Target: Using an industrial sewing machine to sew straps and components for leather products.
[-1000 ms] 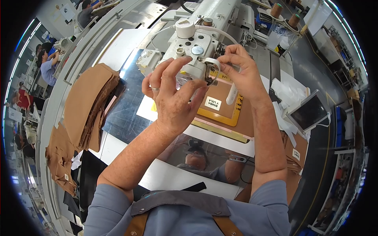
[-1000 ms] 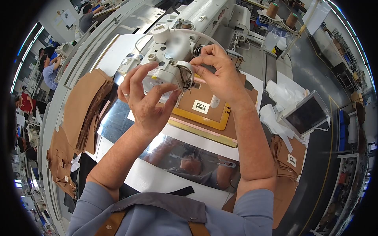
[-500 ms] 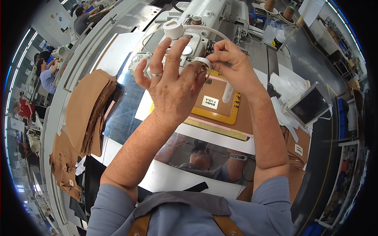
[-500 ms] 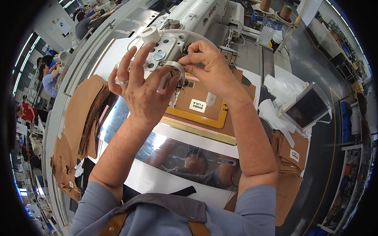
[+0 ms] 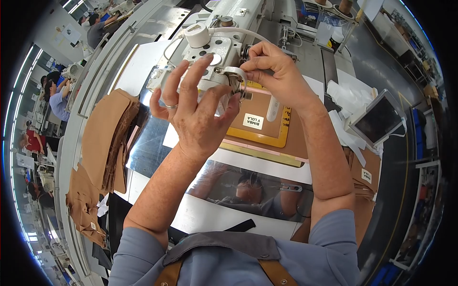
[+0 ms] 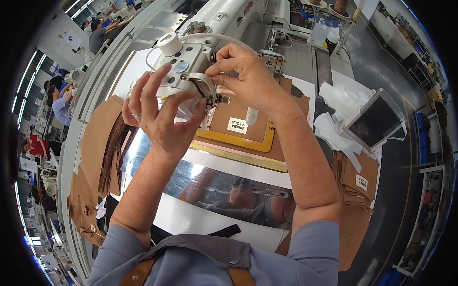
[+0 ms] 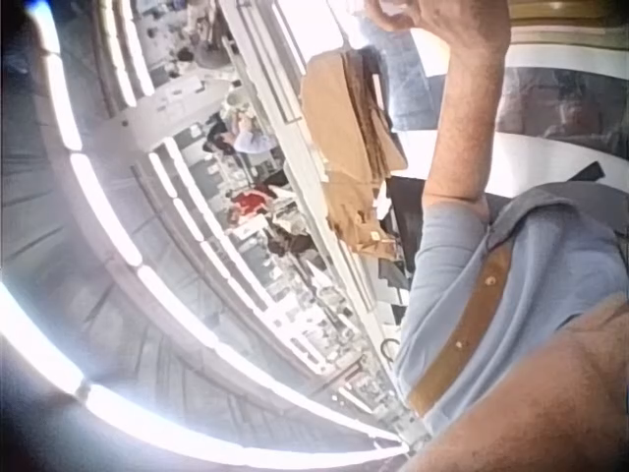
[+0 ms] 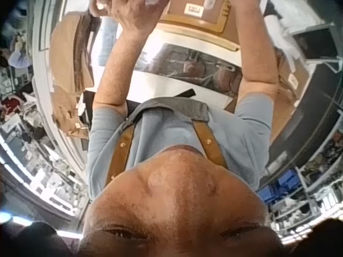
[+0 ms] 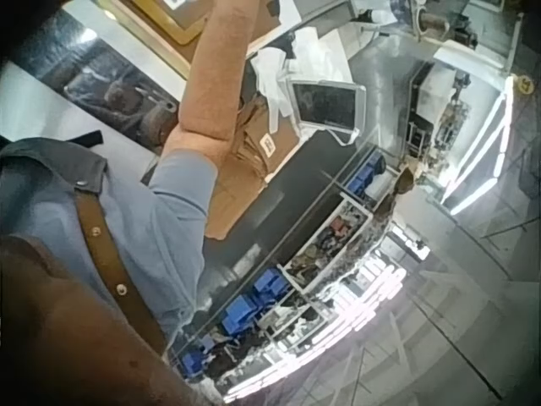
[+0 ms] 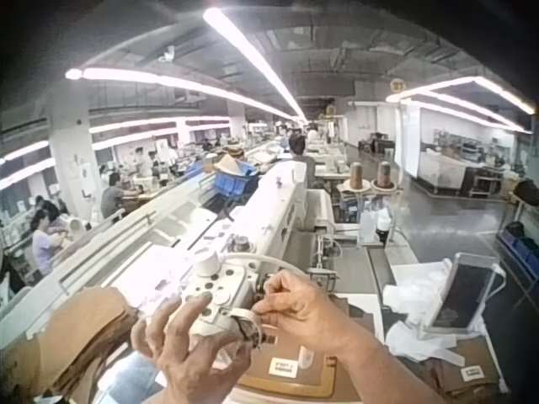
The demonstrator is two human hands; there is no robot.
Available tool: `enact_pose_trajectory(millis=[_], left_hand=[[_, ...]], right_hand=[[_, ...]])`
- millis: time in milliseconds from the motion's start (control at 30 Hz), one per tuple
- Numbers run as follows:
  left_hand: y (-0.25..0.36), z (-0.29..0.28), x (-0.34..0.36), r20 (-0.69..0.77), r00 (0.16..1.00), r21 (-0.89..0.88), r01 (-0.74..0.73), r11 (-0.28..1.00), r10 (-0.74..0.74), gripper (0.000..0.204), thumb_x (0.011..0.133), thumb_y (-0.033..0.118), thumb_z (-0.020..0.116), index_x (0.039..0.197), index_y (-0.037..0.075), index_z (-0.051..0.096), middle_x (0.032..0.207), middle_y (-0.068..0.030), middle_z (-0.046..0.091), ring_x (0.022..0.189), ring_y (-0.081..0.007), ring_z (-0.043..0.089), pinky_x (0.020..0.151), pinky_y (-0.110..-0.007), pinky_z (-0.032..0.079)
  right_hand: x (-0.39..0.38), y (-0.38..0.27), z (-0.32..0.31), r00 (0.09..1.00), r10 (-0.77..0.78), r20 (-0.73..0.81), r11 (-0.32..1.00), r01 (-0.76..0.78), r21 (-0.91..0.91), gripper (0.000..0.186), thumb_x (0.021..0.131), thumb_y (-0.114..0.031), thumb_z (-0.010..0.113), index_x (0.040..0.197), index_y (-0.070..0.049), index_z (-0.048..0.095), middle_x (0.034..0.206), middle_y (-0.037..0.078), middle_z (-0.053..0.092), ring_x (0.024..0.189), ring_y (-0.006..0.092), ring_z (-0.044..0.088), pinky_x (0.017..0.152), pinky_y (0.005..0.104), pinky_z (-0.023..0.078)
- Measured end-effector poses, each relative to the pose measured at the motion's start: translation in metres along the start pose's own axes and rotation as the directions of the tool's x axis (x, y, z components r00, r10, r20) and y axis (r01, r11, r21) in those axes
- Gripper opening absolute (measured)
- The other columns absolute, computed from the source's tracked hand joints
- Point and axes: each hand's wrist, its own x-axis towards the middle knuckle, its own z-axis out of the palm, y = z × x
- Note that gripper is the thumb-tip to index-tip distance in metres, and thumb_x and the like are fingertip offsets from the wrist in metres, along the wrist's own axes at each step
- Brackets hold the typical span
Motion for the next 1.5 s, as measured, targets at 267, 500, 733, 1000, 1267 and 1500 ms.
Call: enact_pose_trajectory(millis=[267,500,733,1000,1267,1500], left_hand=[[-0.002,0.004,0.012,-0.015,1.0,0.013,-0.007,1.0,0.007,0.019,0.063,0.021,0.087,0.072,0.027,0.072,0.137,0.0044,0.06,0.136,-0.024,0.041,0.112,-0.047,0.007],[0.018,-0.019,-0.057,0.247,0.964,-0.029,-0.094,0.995,0.099,0.018,0.061,0.018,0.085,0.07,0.025,0.071,0.131,0.0004,0.062,0.131,-0.0264,0.045,0.109,-0.044,0.018],[0.034,-0.062,-0.161,0.564,0.823,-0.161,0.028,0.987,0.069,0.017,0.07,0.026,0.083,0.084,0.024,0.073,0.133,-0.0038,0.061,0.129,-0.0269,0.047,0.105,-0.047,0.024],[0.047,-0.109,-0.23,0.836,0.541,-0.238,0.216,0.947,0.087,0.048,0.091,0.037,0.067,0.13,0.012,0.058,0.152,-0.0079,0.044,0.137,-0.0265,0.04,0.11,-0.047,0.026],[0.057,-0.117,-0.248,0.902,0.41,-0.232,0.204,0.951,0.132,0.06,0.097,0.04,0.057,0.146,0.008,0.045,0.159,-0.0093,0.035,0.145,-0.0257,0.034,0.114,-0.045,0.024],[0.056,-0.116,-0.251,0.902,0.413,-0.228,0.205,0.952,0.127,0.06,0.097,0.04,0.056,0.147,0.008,0.045,0.159,-0.0093,0.035,0.145,-0.0256,0.033,0.114,-0.045,0.024]], right_hand=[[0.002,0.0,0.0,1.0,-0.03,-0.008,0.999,0.03,-0.02,0.019,0.081,-0.012,0.08,0.1,-0.014,0.079,0.098,0.001,0.057,0.099,0.0183,0.057,0.088,0.0316,0.048],[-0.003,0.007,0.001,0.999,-0.025,-0.037,0.997,0.027,0.072,0.016,0.085,-0.018,0.079,0.099,-0.012,0.079,0.098,0.0,0.056,0.093,0.015,0.057,0.08,0.03,0.05],[-0.002,0.006,-0.002,0.995,-0.087,-0.039,0.994,0.089,0.058,0.014,0.085,-0.019,0.079,0.097,-0.01,0.078,0.095,0.0,0.054,0.09,0.0142,0.055,0.079,0.0291,0.049],[0.0,0.006,0.002,0.999,-0.021,-0.024,0.988,0.025,0.156,0.013,0.086,-0.014,0.078,0.099,-0.009,0.078,0.098,-0.001,0.052,0.091,0.0131,0.054,0.082,0.0275,0.049],[-0.002,0.004,0.003,0.999,0.029,-0.019,0.971,-0.024,0.24,0.016,0.087,-0.015,0.078,0.101,-0.007,0.077,0.1,-0.001,0.053,0.094,0.0118,0.056,0.084,0.0274,0.049],[-0.001,0.003,-0.001,1.0,0.0,-0.007,0.985,0.001,0.174,0.016,0.088,-0.014,0.077,0.102,-0.006,0.076,0.101,-0.001,0.055,0.093,0.0109,0.055,0.083,0.0262,0.047]])
